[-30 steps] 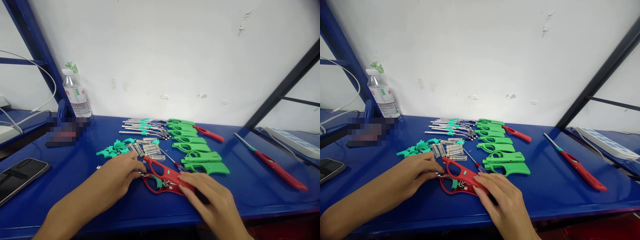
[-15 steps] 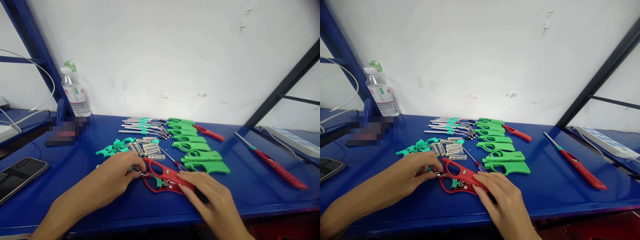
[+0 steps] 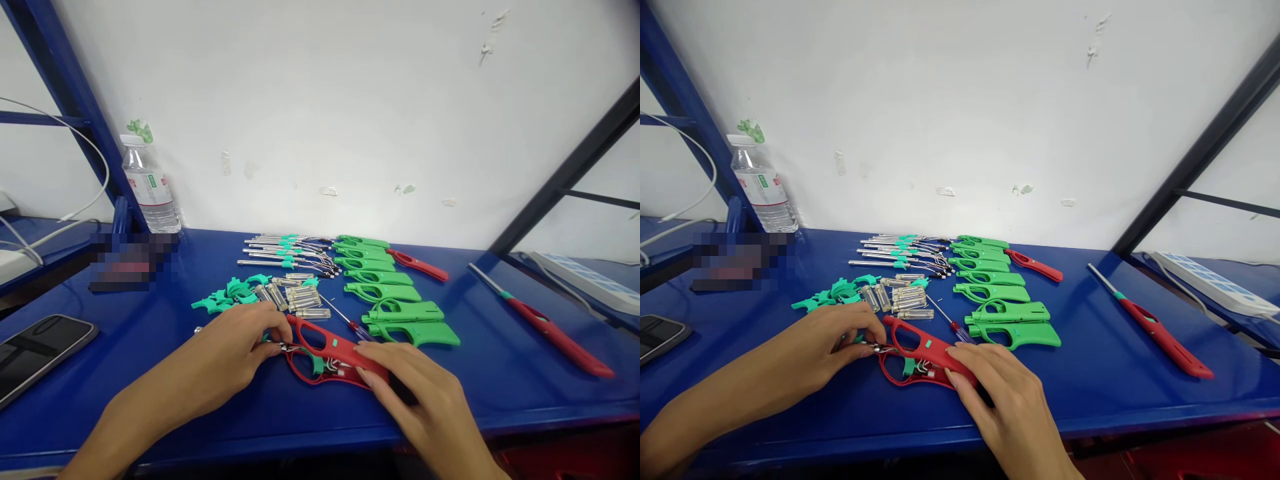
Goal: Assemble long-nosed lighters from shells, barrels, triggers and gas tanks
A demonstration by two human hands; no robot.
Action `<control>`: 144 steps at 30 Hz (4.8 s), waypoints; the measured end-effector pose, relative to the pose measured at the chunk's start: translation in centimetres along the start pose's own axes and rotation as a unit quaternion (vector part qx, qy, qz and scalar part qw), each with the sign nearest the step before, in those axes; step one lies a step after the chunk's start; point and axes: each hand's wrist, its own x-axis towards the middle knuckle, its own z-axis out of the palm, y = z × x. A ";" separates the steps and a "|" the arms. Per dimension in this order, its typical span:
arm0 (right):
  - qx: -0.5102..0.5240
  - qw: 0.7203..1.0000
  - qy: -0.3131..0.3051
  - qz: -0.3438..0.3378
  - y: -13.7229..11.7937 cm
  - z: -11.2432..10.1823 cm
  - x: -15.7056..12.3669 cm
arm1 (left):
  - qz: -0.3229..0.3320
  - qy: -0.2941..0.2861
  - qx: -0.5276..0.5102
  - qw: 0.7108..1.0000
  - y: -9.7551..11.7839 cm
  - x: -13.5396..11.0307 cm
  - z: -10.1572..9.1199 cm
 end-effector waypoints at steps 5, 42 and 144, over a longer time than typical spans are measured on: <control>-0.001 1.000 -0.002 0.000 0.0 0.0 0.0 | 0.001 -0.004 -0.005 1.000 0.1 -0.1 -0.1; 0.011 1.000 -0.004 0.014 -0.1 0.0 0.0 | -0.034 -0.006 0.000 0.999 -0.2 0.6 -0.2; -0.003 0.999 -0.019 -0.031 0.0 -0.3 -0.7 | 0.061 0.033 0.042 0.997 -1.2 -0.2 0.4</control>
